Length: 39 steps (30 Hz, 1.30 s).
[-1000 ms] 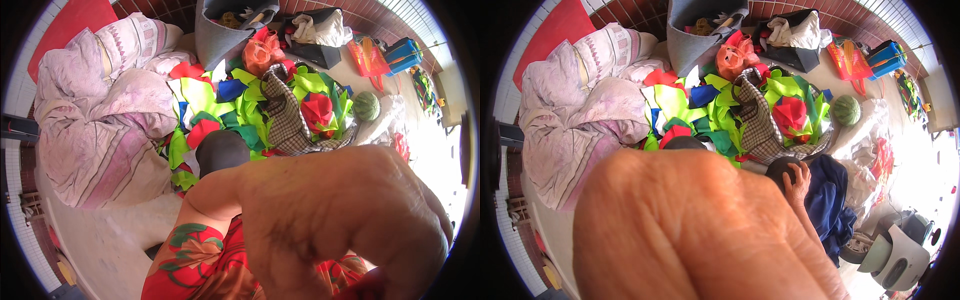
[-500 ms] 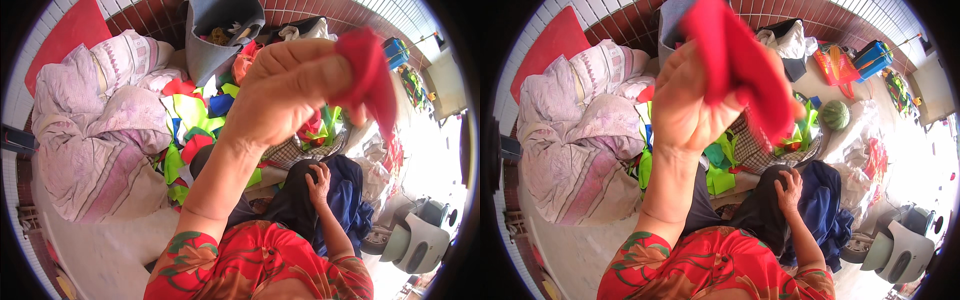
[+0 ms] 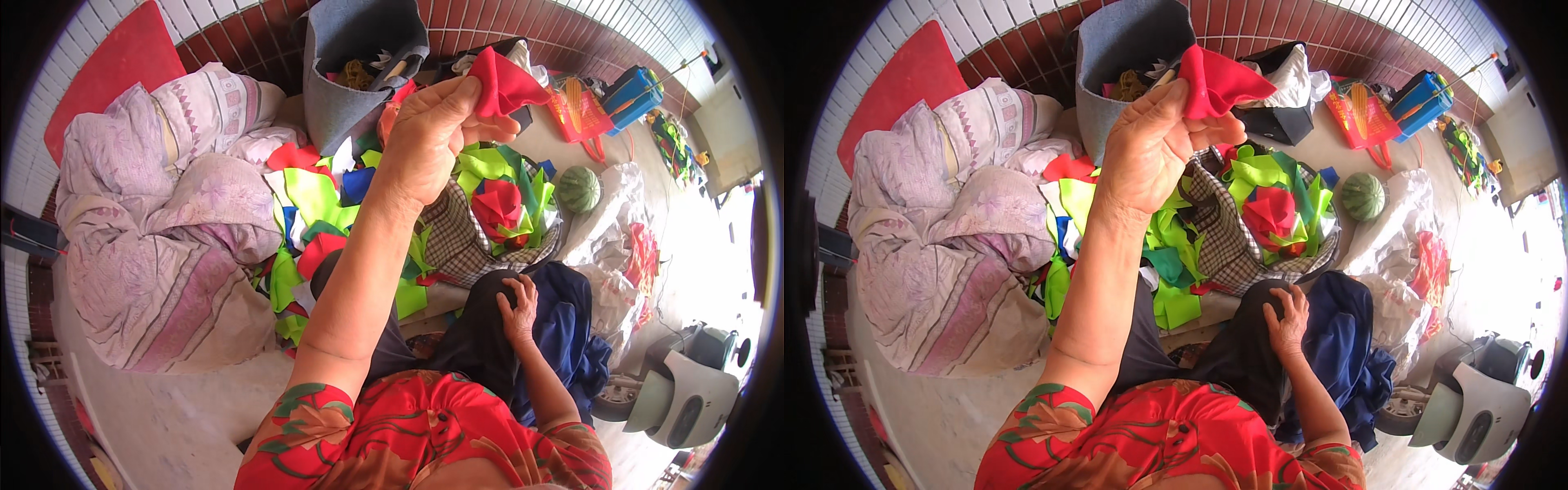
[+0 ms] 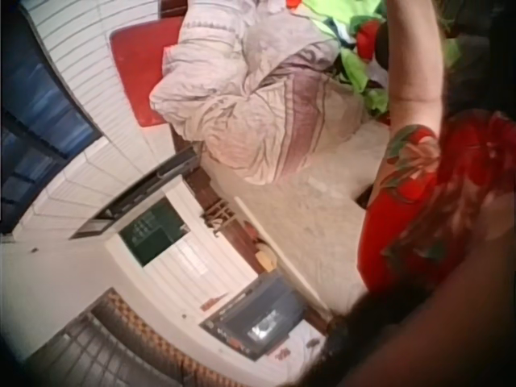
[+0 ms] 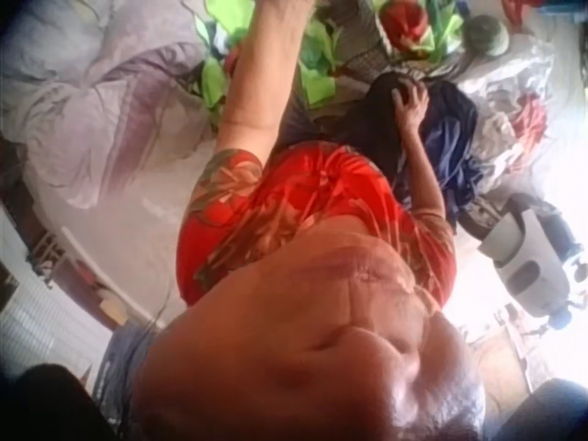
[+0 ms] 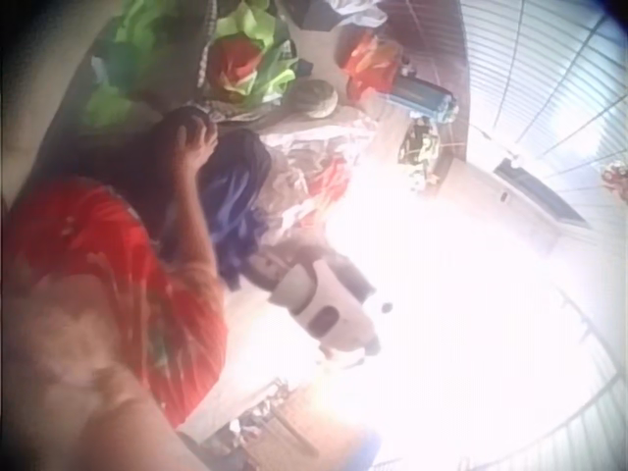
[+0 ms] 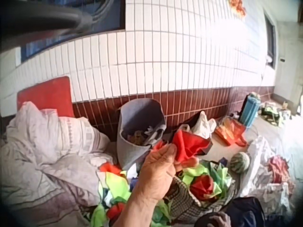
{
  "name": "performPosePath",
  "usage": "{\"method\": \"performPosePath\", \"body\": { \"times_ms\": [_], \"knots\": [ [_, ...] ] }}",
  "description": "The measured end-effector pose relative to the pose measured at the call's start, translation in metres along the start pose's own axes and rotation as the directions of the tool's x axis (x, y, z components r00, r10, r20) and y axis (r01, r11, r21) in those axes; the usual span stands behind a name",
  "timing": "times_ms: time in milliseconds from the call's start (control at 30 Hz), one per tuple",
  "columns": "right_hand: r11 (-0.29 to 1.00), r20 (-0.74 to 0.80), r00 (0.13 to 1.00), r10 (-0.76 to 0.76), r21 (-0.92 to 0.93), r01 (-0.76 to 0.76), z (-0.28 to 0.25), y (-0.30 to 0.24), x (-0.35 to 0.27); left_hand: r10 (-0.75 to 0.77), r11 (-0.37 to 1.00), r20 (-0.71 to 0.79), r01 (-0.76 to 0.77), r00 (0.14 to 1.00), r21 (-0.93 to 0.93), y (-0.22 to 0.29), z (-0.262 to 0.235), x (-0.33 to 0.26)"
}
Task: The person sits on the floor and folds various pieces of colorful fabric, including green, red, blue, and white items. They pick up each piece, fold it by hand, and place it into a pile on their lap or into a basket.
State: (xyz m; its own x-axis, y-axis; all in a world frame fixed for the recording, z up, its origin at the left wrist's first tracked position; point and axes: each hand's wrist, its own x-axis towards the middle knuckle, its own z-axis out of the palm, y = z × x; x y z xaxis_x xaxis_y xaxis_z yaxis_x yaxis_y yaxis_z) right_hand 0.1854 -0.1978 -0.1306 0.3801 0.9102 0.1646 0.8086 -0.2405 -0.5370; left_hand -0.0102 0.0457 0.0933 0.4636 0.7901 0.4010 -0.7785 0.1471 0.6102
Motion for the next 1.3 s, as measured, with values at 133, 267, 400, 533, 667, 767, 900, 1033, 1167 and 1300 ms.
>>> {"method": "performPosePath", "body": {
  "times_ms": [133,267,400,533,667,767,900,1033,1167,1300],
  "knots": [
    [1.000,-0.004,1.000,0.001,-0.002,-0.001,0.000,0.000,0.000,-0.003,1.000,-0.010,0.003,1.000,-0.018,-0.003,-0.006,0.001],
    [1.000,0.003,1.000,0.006,0.006,-0.006,0.000,-0.001,0.000,0.022,0.999,0.015,-0.022,1.000,-0.045,-0.001,-0.007,0.003],
    [1.000,-0.002,1.000,0.008,0.003,-0.008,0.000,-0.001,0.000,0.023,0.999,0.020,-0.023,1.000,-0.037,-0.002,-0.015,0.004],
    [1.000,0.001,1.000,0.004,0.006,-0.004,0.001,0.000,0.000,0.022,1.000,0.018,-0.022,1.000,-0.014,-0.002,-0.019,0.004],
    [1.000,0.000,1.000,-0.005,0.007,0.005,0.001,0.000,0.000,0.006,1.000,-0.037,-0.005,0.999,0.021,-0.005,-0.022,0.005],
    [1.000,0.003,1.000,-0.001,0.005,0.000,0.000,-0.001,0.000,0.033,0.983,-0.144,-0.006,0.989,0.182,-0.007,-0.018,0.005],
    [1.000,0.006,1.000,-0.001,-0.002,0.001,0.000,0.000,0.000,0.071,0.966,-0.189,-0.021,0.979,0.257,-0.008,-0.016,0.004],
    [1.000,0.000,1.000,0.001,-0.001,-0.001,0.000,0.000,-0.002,0.105,0.948,-0.178,-0.044,0.978,0.315,-0.011,-0.014,0.004],
    [0.997,0.073,0.996,0.058,-0.045,-0.055,-0.009,-0.010,0.005,0.076,0.937,-0.142,-0.022,0.987,0.349,-0.014,-0.015,0.005],
    [0.757,0.232,0.960,0.159,0.595,-0.269,-0.024,-0.038,0.054,0.034,0.922,-0.116,0.014,0.993,0.388,-0.021,-0.013,0.003]
  ]
}}
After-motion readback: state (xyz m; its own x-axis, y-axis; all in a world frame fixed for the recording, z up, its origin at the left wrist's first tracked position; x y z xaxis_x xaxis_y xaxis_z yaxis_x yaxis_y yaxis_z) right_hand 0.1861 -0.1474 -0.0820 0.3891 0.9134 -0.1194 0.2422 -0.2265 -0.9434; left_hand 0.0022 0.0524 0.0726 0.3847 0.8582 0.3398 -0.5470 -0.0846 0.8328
